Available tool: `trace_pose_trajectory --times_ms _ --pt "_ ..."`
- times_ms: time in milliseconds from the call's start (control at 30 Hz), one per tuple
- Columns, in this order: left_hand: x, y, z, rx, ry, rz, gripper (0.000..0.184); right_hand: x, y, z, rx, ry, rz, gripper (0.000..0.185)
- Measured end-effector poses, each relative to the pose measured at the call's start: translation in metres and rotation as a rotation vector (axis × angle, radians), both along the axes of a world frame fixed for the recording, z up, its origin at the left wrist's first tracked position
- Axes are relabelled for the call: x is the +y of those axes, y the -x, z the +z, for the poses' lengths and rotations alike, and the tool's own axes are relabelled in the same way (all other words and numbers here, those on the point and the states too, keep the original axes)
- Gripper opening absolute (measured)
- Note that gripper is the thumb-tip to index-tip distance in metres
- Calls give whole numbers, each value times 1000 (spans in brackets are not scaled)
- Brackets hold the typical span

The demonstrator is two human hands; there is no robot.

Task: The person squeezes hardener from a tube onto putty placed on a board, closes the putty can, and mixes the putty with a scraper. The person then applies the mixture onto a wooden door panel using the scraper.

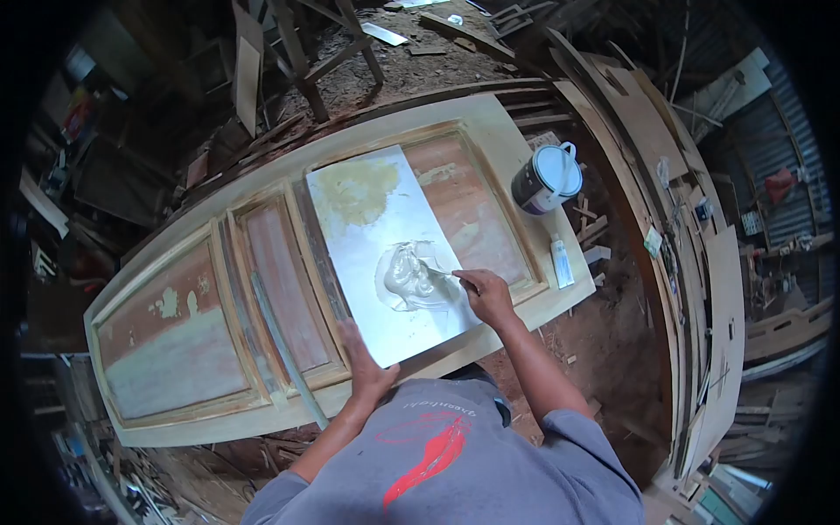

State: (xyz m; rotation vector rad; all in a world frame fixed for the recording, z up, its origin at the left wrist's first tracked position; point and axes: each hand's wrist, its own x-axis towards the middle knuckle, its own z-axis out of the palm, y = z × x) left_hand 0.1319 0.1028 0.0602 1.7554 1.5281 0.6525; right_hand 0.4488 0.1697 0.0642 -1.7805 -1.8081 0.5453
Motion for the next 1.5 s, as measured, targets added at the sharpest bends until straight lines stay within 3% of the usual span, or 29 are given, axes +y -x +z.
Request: trace_pose_trajectory --times_ms 100,133,233,300,367,400,467,533,633,667,767,900,1200,1500 --pt "3 12 1 -17 170 148 136 -3 -8 -7 395 233 -170 29" --pt "0 16 6 -382 370 221 120 -3 -12 -18 472 232 -172 28" --pt "-18 25 -39 -961 696 448 80 -2 -18 -65 674 283 -164 28" --pt "-48 32 -92 -1451 786 688 36 -3 -19 -83 746 361 -183 27" --pt "-60 13 -82 -1718 759 862 23 3 -25 -69 809 449 -179 28" --pt "-58 1 -61 -1768 745 833 22 6 -26 -67 856 350 -125 29" --pt "-45 -36 -20 -1680 793 672 27 12 -41 -69 729 431 -58 30" --pt "-42 -52 -28 -1515 752 652 42 19 -51 -46 585 441 26 31" --pt "-50 -64 -57 -1317 654 743 60 35 -77 -32 624 274 124 30" --pt "-44 -75 -43 -1399 658 823 56 41 -85 -26 572 224 183 31" --pt "-26 -95 6 -1710 752 694 50 62 -97 -9 446 72 379 33" --pt "-24 -96 3 -1513 681 819 53 77 -109 -13 399 -84 542 42" --pt "1 -94 72 -1731 608 800 51 68 -105 -9 532 -210 511 55" --pt "9 -95 90 -1748 616 773 53 58 -157 14 340 -160 637 58"
